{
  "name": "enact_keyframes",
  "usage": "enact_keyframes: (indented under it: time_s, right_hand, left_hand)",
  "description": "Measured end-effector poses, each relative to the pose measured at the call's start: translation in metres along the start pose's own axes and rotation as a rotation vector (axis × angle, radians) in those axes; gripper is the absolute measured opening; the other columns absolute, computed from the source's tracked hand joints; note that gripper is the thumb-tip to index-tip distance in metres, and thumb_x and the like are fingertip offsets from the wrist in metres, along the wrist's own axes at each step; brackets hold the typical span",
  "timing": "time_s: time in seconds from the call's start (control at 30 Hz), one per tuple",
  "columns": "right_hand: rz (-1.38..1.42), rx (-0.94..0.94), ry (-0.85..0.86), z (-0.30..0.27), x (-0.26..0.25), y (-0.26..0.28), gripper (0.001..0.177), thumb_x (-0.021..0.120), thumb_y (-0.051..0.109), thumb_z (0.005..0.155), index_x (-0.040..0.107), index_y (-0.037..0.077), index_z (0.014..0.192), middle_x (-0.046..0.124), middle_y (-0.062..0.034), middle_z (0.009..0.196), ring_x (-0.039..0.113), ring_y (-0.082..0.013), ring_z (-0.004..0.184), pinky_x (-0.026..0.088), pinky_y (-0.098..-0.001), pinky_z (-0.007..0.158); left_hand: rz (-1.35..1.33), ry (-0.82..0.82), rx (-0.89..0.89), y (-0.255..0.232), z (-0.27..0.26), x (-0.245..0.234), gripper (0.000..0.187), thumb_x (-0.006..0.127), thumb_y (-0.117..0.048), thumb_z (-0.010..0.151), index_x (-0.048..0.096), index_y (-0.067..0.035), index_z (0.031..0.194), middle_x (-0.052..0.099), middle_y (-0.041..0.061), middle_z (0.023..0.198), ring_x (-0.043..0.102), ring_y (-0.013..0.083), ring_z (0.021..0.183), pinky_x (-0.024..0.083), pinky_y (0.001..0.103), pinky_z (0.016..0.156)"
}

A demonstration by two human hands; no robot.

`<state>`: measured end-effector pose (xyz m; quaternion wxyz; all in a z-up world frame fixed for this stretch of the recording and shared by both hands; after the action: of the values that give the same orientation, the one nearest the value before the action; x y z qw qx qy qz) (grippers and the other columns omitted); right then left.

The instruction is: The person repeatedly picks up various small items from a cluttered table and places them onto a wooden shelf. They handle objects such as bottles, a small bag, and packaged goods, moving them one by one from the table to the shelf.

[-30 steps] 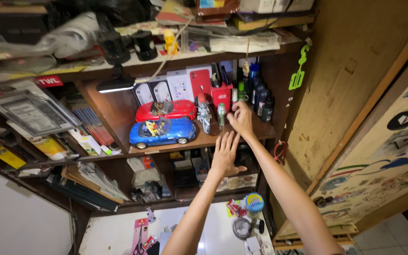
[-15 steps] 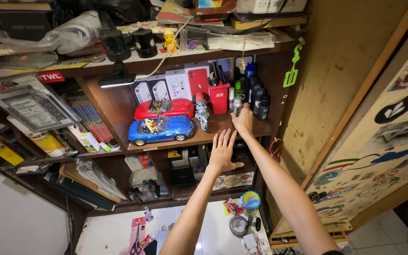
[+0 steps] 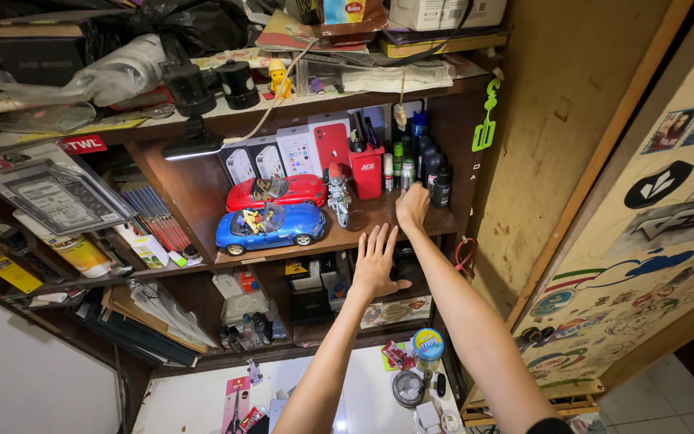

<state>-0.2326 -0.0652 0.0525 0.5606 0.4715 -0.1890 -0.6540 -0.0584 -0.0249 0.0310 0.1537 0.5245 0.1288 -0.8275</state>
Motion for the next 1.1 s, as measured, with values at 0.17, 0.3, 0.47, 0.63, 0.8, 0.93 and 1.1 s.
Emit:
enact_keyframes:
  time_s: [0.17, 0.3, 0.47, 0.63, 0.8, 0.93, 1.1]
  right_hand:
    - [-0.022, 0.012, -0.025, 0.004, -0.002, -0.001, 0.015, 0.061, 0.007, 0.075, 0.056, -0.006, 0.08, 0.059, -0.0263, 0.078, 0.06, -0.0401, 0.076, 0.049, -0.0435, 0.067]
    - [-0.016, -0.003, -0.081, 0.003, -0.008, 0.001, 0.018, 0.061, 0.004, 0.071, 0.054, -0.008, 0.083, 0.059, -0.0267, 0.078, 0.06, -0.0399, 0.075, 0.049, -0.0429, 0.066]
    - [-0.011, 0.016, -0.084, 0.005, -0.008, 0.001, 0.017, 0.061, 0.004, 0.072, 0.054, -0.008, 0.082, 0.059, -0.0262, 0.077, 0.059, -0.0406, 0.075, 0.049, -0.0439, 0.066]
    - [-0.021, 0.036, -0.015, 0.0, -0.005, -0.001, 0.011, 0.061, 0.007, 0.075, 0.057, -0.004, 0.074, 0.059, -0.0251, 0.078, 0.06, -0.0389, 0.077, 0.05, -0.0426, 0.067]
    - [0.109, -0.061, -0.049, -0.027, -0.025, 0.001, 0.016, 0.067, 0.008, 0.069, 0.057, -0.004, 0.072, 0.061, -0.0211, 0.07, 0.061, -0.0337, 0.069, 0.049, -0.039, 0.063]
    - [0.416, -0.216, 0.135, -0.078, -0.046, 0.001, 0.023, 0.068, 0.014, 0.073, 0.056, -0.001, 0.086, 0.064, -0.0096, 0.069, 0.064, -0.0156, 0.063, 0.05, -0.0273, 0.058]
    - [0.795, -0.014, 0.63, -0.248, -0.053, -0.027, 0.031, 0.052, 0.026, 0.089, 0.057, -0.001, 0.105, 0.059, -0.0046, 0.092, 0.054, -0.0102, 0.082, 0.046, -0.0235, 0.072]
  left_hand:
    - [-0.003, 0.001, -0.004, 0.0, 0.001, -0.001, 0.12, 0.075, -0.054, 0.048, 0.01, -0.006, 0.137, 0.019, 0.016, 0.139, 0.013, 0.0309, 0.13, 0.005, 0.047, 0.105]
    - [-0.009, -0.003, -0.006, -0.001, 0.0, 0.0, 0.12, 0.075, -0.055, 0.048, 0.01, -0.007, 0.136, 0.018, 0.016, 0.139, 0.012, 0.0308, 0.131, 0.005, 0.047, 0.105]
    - [0.006, 0.021, -0.01, -0.001, 0.002, 0.001, 0.12, 0.075, -0.055, 0.048, 0.009, -0.007, 0.137, 0.018, 0.016, 0.139, 0.012, 0.0308, 0.13, 0.004, 0.047, 0.105]
    - [0.015, 0.024, -0.011, -0.001, 0.002, -0.001, 0.119, 0.074, -0.054, 0.049, 0.009, -0.007, 0.137, 0.018, 0.016, 0.139, 0.012, 0.031, 0.131, 0.004, 0.048, 0.105]
    - [-0.054, -0.026, -0.025, -0.003, -0.006, -0.007, 0.114, 0.073, -0.053, 0.051, 0.011, -0.008, 0.135, 0.019, 0.016, 0.14, 0.013, 0.0312, 0.131, 0.005, 0.05, 0.105]
    - [-0.35, -0.039, -0.083, -0.003, -0.045, -0.004, 0.095, 0.065, -0.045, 0.069, 0.013, -0.007, 0.139, 0.02, 0.014, 0.142, 0.018, 0.0295, 0.13, 0.006, 0.055, 0.101]
    - [-0.652, -0.341, -0.221, -0.002, -0.162, -0.009, 0.069, 0.049, -0.035, 0.085, 0.021, -0.011, 0.143, 0.025, 0.011, 0.147, 0.022, 0.0299, 0.138, 0.014, 0.051, 0.111]
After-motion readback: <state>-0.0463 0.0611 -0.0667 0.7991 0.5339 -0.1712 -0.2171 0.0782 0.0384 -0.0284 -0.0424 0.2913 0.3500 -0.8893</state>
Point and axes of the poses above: each hand's wrist, its own z-axis towards the middle knuckle, its own x-axis out of the palm, y = z × x, the point moved 7 cm from there along z, towards the middle knuckle
